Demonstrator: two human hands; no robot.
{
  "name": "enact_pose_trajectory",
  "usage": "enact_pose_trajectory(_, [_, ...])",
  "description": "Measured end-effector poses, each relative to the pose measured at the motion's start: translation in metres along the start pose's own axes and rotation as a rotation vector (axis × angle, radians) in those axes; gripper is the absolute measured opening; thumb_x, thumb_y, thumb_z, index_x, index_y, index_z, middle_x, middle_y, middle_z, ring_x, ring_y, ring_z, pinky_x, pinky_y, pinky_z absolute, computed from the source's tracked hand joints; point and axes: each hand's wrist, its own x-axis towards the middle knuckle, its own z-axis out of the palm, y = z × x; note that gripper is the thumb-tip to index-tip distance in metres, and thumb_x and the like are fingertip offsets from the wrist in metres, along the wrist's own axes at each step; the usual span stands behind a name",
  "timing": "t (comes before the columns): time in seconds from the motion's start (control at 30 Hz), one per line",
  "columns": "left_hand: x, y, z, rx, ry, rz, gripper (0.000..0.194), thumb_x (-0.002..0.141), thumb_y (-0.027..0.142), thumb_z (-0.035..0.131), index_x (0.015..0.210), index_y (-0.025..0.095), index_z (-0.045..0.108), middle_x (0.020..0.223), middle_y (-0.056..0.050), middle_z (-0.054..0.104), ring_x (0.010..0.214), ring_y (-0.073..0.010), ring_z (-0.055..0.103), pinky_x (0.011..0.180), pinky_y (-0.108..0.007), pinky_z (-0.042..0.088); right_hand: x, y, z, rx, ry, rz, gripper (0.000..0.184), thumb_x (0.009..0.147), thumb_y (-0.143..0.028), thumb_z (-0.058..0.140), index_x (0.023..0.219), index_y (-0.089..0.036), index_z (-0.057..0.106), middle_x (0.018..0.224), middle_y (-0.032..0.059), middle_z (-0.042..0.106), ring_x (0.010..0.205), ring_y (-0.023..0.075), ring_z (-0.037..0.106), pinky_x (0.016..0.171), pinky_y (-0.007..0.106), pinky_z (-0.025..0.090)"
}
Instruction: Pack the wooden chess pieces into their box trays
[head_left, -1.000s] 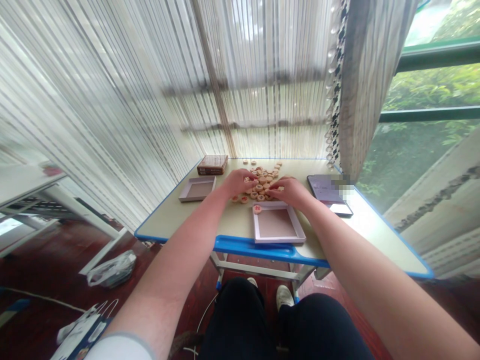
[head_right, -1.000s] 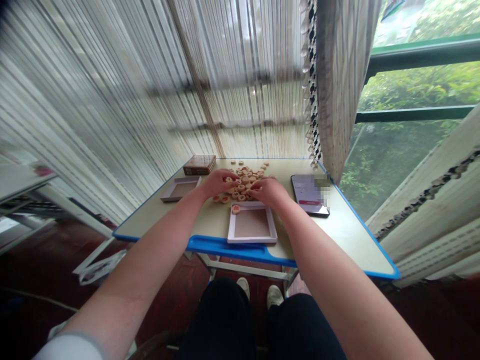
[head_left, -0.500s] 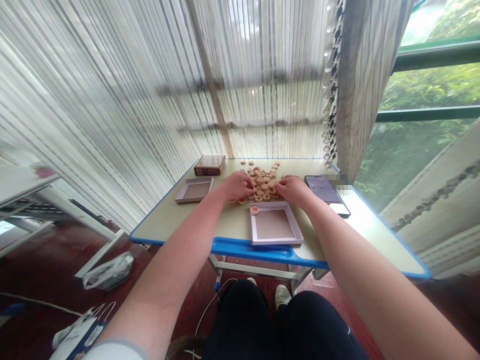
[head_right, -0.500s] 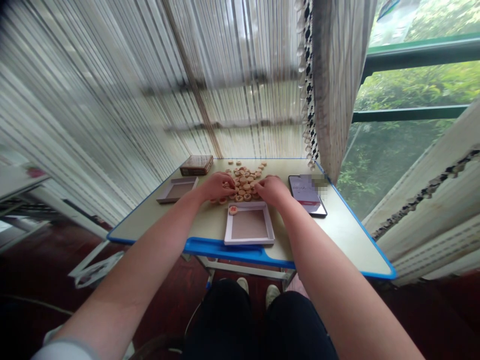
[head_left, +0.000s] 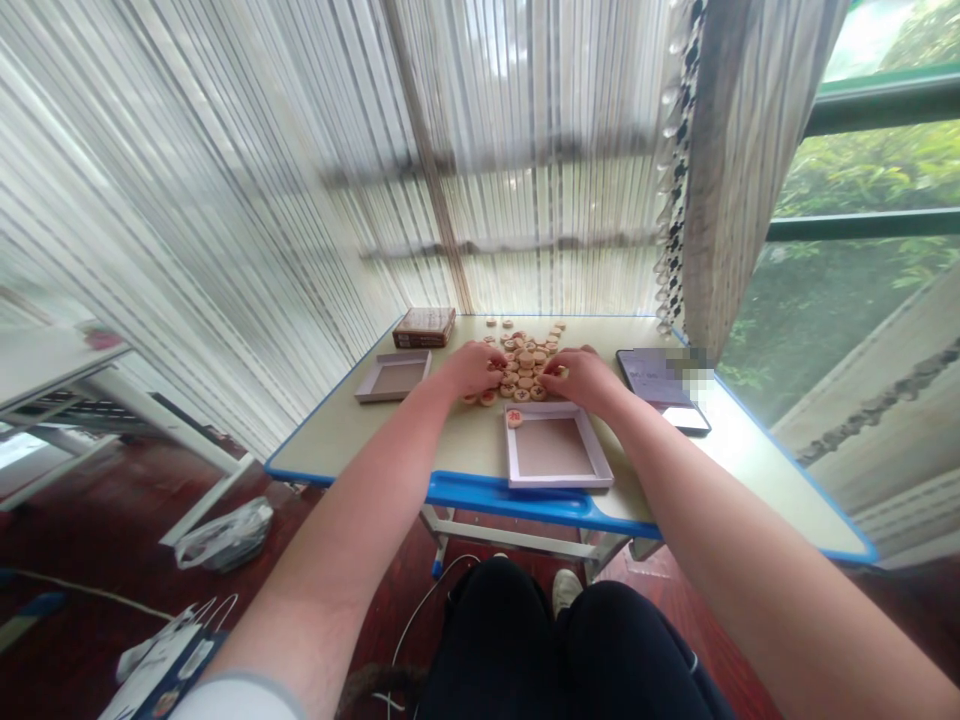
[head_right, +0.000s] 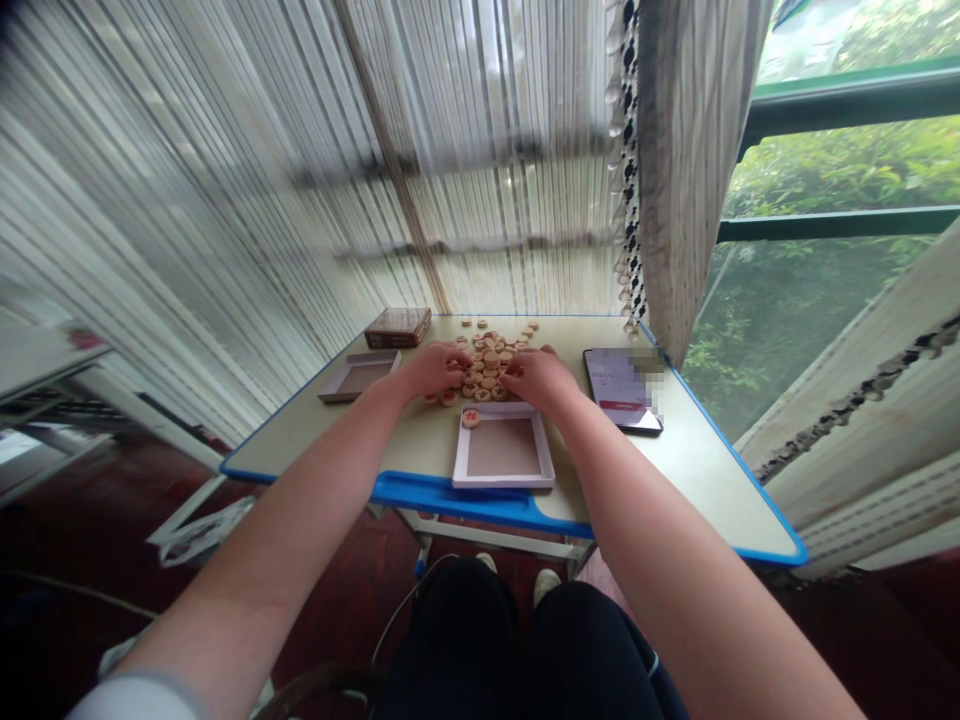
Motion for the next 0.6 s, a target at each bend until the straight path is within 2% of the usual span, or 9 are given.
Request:
enact_pose_trajectory(0.13, [0.000, -0.004, -0.002, -0.019, -0.020, -0.038, 0.034, 0.072, 0.020, 0.054, 0.102, 0.020, 0.070, 0.093, -0.004, 0.069, 0.082, -0.0179, 0.062, 0.078, -0.027, 0.049, 0.000, 0.004, -0.002, -0.012, 0.001, 0.059, 0.017, 0.074, -0.036, 0.061, 0.080, -0.023, 0.070, 0.091, 0.0044, 0.069, 0.092, 0.0236, 0.052, 0.079, 0.031, 0.042])
enact_pose_trajectory(0.23, [0.000, -0.009, -0.002, 0.004, -0.014, -0.048, 0.035, 0.072, 0.018, 0.052, 0.103, 0.020, 0.069, 0.093, -0.005, 0.068, 0.084, -0.0180, 0.062, 0.080, -0.027, 0.048, -0.001, 0.005, -0.005, 0.005, 0.012, 0.114, 0.022, 0.077, -0.036, 0.057, 0.089, -0.023, 0.070, 0.091, 0.0050, 0.069, 0.090, 0.0227, 0.056, 0.076, 0.030, 0.043])
enact_pose_trajectory(0.33, [0.001, -0.015, 0.000, 0.026, 0.026, -0.050, 0.036, 0.073, 0.017, 0.052, 0.105, 0.018, 0.067, 0.095, -0.008, 0.067, 0.084, -0.0191, 0.062, 0.082, -0.029, 0.048, -0.001, 0.005, -0.006, 0.046, 0.017, 0.144, 0.028, 0.080, -0.032, 0.050, 0.099, -0.022, 0.068, 0.091, 0.0049, 0.070, 0.084, 0.0207, 0.059, 0.072, 0.029, 0.043])
enact_pose_trajectory(0.43, [0.000, -0.016, -0.002, 0.039, 0.064, -0.063, 0.028, 0.074, 0.020, 0.052, 0.096, 0.017, 0.069, 0.095, -0.009, 0.066, 0.081, -0.0186, 0.061, 0.080, -0.030, 0.047, 0.000, 0.007, -0.006, 0.024, 0.022, 0.183, 0.031, 0.079, -0.025, 0.045, 0.099, -0.021, 0.068, 0.091, 0.0065, 0.070, 0.083, 0.0208, 0.061, 0.071, 0.028, 0.043])
enact_pose_trajectory(0.5, [-0.001, -0.013, -0.006, 0.036, 0.039, -0.065, 0.023, 0.073, 0.023, 0.053, 0.088, 0.017, 0.070, 0.089, -0.007, 0.066, 0.078, -0.0179, 0.060, 0.076, -0.028, 0.047, 0.001, 0.010, -0.006, -0.014, 0.040, 0.196, 0.031, 0.078, -0.023, 0.044, 0.097, -0.020, 0.069, 0.091, 0.0077, 0.070, 0.086, 0.0220, 0.061, 0.072, 0.028, 0.043])
enact_pose_trajectory(0.6, [-0.005, -0.009, -0.014, -0.015, -0.080, -0.072, 0.020, 0.069, 0.024, 0.056, 0.082, 0.018, 0.070, 0.080, -0.004, 0.068, 0.072, -0.0167, 0.060, 0.068, -0.026, 0.046, 0.002, 0.016, -0.006, -0.042, 0.040, 0.239, 0.031, 0.076, -0.023, 0.046, 0.097, -0.020, 0.069, 0.089, 0.0082, 0.070, 0.086, 0.0233, 0.062, 0.071, 0.030, 0.043])
